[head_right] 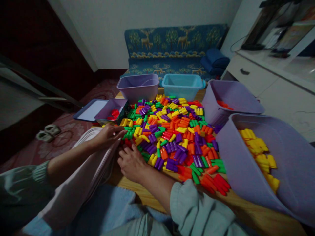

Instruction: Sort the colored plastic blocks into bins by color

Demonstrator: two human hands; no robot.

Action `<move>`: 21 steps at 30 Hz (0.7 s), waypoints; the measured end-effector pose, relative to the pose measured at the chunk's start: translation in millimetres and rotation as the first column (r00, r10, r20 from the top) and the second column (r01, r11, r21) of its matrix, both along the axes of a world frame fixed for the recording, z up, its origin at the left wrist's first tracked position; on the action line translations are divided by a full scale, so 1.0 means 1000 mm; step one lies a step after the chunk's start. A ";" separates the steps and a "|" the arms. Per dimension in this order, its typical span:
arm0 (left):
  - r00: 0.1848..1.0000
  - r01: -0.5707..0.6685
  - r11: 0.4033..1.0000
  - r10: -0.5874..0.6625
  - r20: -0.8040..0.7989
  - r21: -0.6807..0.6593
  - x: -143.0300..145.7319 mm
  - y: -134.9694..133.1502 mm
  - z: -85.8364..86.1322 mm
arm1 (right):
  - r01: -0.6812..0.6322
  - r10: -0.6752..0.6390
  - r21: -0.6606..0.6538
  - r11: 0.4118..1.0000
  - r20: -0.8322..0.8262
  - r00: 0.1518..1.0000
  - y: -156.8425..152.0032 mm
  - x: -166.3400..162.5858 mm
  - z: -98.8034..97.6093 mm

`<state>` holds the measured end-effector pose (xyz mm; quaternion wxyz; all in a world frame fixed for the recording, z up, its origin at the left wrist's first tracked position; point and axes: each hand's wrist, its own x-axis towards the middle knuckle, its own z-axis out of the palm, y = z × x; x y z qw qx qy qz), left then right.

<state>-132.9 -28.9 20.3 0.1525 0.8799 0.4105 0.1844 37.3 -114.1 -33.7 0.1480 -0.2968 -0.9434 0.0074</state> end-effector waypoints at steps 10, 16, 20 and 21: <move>0.972 0.129 0.990 -0.115 -0.203 0.061 0.012 -0.007 -0.002 | 0.316 -0.324 0.093 0.944 0.090 0.942 0.021 0.066 0.020; 0.941 0.152 0.988 -0.149 -0.304 -0.014 0.035 -0.024 0.007 | 0.618 -0.616 0.008 0.786 0.078 0.784 0.015 0.122 0.038; 0.919 0.030 0.995 -0.063 -0.389 -0.090 0.060 -0.067 0.013 | 0.702 -0.702 0.008 0.712 0.047 0.711 -0.038 0.167 0.037; 0.904 -0.023 0.992 -0.033 -0.426 -0.126 0.067 -0.079 0.014 | 0.716 -0.715 0.004 0.698 0.054 0.697 -0.055 0.178 0.033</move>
